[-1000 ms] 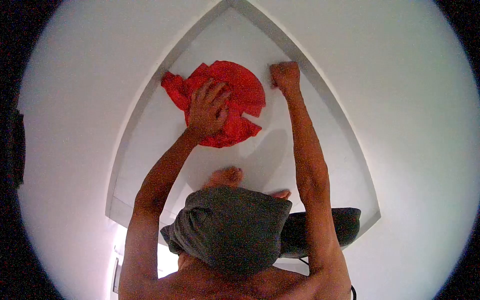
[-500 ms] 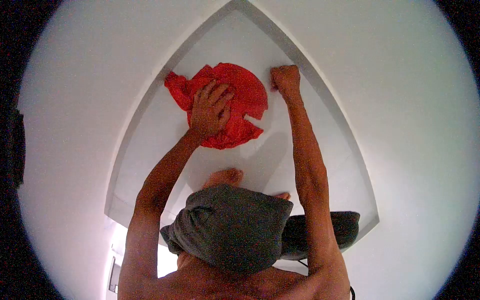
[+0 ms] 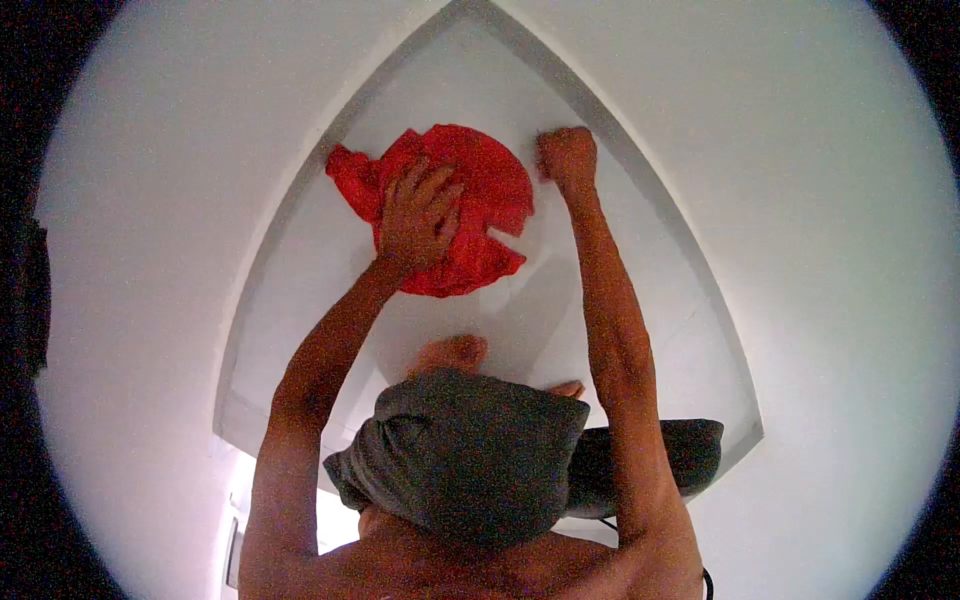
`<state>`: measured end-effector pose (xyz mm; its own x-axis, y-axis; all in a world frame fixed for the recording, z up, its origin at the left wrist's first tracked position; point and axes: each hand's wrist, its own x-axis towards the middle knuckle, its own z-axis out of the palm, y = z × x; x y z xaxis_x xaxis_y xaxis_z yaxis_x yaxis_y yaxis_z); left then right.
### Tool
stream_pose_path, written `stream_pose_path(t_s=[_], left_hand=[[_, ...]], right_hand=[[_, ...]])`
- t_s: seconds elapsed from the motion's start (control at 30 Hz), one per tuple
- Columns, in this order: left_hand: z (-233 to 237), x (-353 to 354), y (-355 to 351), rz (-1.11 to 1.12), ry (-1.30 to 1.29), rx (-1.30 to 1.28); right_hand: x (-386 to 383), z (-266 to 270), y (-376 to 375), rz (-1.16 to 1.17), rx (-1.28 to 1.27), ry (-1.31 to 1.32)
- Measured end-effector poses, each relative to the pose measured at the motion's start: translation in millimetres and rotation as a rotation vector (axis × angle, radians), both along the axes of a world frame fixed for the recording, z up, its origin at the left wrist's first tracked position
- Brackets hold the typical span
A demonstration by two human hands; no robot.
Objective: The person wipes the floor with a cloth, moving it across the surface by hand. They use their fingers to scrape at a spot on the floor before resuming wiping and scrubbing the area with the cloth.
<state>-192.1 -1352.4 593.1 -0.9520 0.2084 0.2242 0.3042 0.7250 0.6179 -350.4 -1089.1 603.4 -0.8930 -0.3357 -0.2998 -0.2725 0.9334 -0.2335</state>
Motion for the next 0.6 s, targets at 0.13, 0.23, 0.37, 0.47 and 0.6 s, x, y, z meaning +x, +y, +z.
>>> stream_pose_path(t_s=[0.13,0.23,0.37,0.47,0.6], left_hand=[[3.5,-4.1,4.0,-0.021,-0.046,-0.069],[3.4,-11.1,7.3,0.003,-0.041,-0.083],[3.8,-21.6,16.6,-0.006,-0.045,-0.119],[3.5,-45.6,23.9,-0.022,-0.021,-0.192],[15.4,-75.9,46.6,-0.038,-0.029,-0.204]], right_hand=[[26.7,9.5,7.9,-0.642,-0.446,-0.286],[54.6,-15.7,-1.1,-0.540,-0.396,-0.035],[115.0,12.0,-62.5,-0.466,-0.263,0.032],[115.1,4.8,-86.0,-0.533,-0.330,0.098],[79.0,-3.5,-76.2,-0.582,-0.283,0.064]])
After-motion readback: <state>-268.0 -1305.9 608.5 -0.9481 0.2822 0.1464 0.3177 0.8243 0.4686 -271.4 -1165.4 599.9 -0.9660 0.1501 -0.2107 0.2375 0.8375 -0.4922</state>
